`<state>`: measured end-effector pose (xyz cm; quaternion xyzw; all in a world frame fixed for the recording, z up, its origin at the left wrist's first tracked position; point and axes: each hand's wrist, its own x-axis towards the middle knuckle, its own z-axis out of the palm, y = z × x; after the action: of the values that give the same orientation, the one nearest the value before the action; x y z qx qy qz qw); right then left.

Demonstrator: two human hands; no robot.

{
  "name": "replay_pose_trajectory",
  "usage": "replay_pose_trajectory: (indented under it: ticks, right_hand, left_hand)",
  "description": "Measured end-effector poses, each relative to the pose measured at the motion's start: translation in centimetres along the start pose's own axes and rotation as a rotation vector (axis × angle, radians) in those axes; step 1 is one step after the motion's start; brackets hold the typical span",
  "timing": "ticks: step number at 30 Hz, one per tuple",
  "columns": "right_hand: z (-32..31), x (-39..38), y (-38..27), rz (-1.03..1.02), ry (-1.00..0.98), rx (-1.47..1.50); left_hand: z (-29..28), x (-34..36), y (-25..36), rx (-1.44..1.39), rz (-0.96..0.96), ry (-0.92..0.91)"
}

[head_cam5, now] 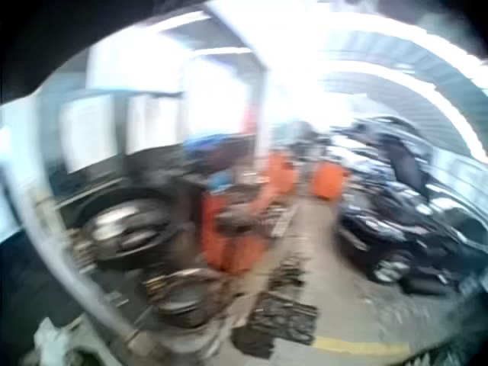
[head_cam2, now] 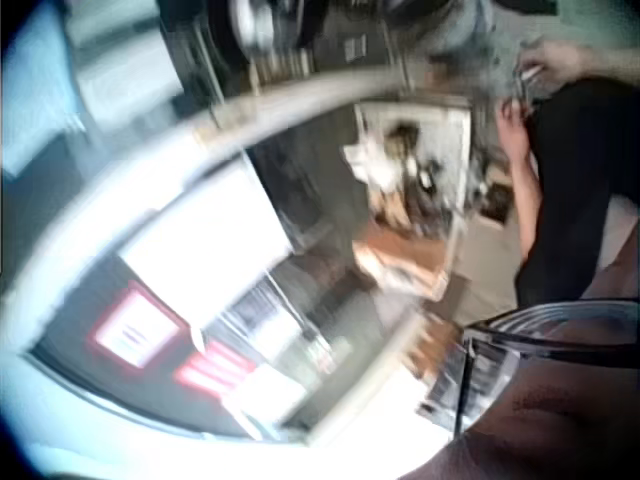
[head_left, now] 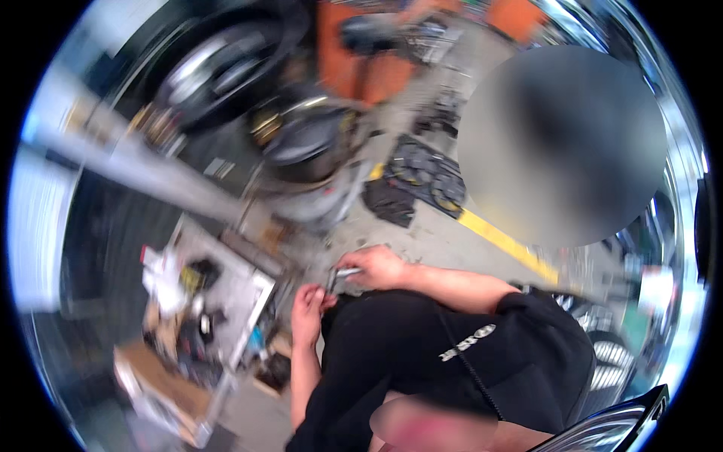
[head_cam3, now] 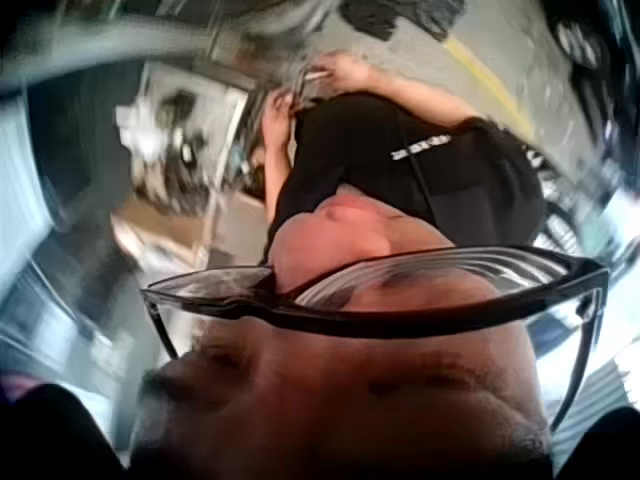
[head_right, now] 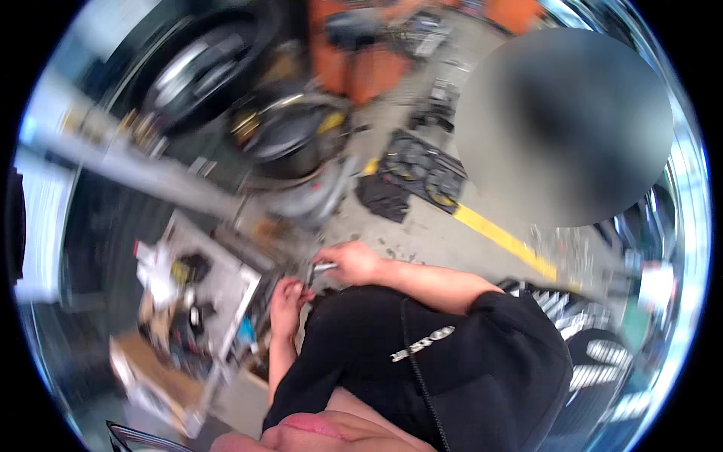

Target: The person works on a car engine bay, using a wrench to loosen and tighten bolts on the radiator area while holding a flashlight to illuminate the workspace. They briefly move a red basin and continue adjusting components near the radiator.

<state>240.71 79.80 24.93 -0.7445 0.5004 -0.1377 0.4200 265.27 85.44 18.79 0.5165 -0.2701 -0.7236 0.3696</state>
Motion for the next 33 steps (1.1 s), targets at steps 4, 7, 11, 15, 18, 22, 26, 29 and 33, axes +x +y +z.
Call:
replay_pose_trajectory:
  ticks: [4,7,11,15,18,22,26,29,33]
  right_hand:
    - [-4.9,-12.8,7.4,0.070,0.269,0.004]
    - [-6.2,-21.8,13.2,0.146,0.471,0.073]
    - [-9.7,-29.8,16.8,0.337,0.674,0.174]
    - [-12.8,-36.6,20.6,0.435,0.844,0.235]
    - [-13.5,-38.6,23.8,0.553,0.974,0.278]
    - [-16.9,-40.8,27.5,0.695,1.035,0.345]
    - [-20.6,-44.3,32.8,0.809,1.118,0.312]
    - [-25.9,-46.7,35.8,0.908,1.137,0.287]
    - [-33.2,-48.3,39.3,0.954,1.189,0.277]
  left_hand:
    - [11.2,3.0,-3.7,0.159,-0.041,-0.292]
    - [20.8,4.0,-6.4,0.332,-0.177,-0.430]
    - [31.3,6.3,-8.1,0.303,-0.362,-0.603]
    - [40.9,8.2,-11.0,0.414,-0.406,-0.664]
    - [47.6,10.4,-12.7,0.565,-0.357,-0.696]
    - [53.7,14.6,-14.9,0.678,-0.356,-0.828]
    - [63.2,18.6,-17.8,0.703,-0.505,-1.034]
    - [71.1,21.4,-18.9,0.783,-0.595,-1.160]
    - [80.2,25.9,-18.3,0.868,-0.672,-1.312]
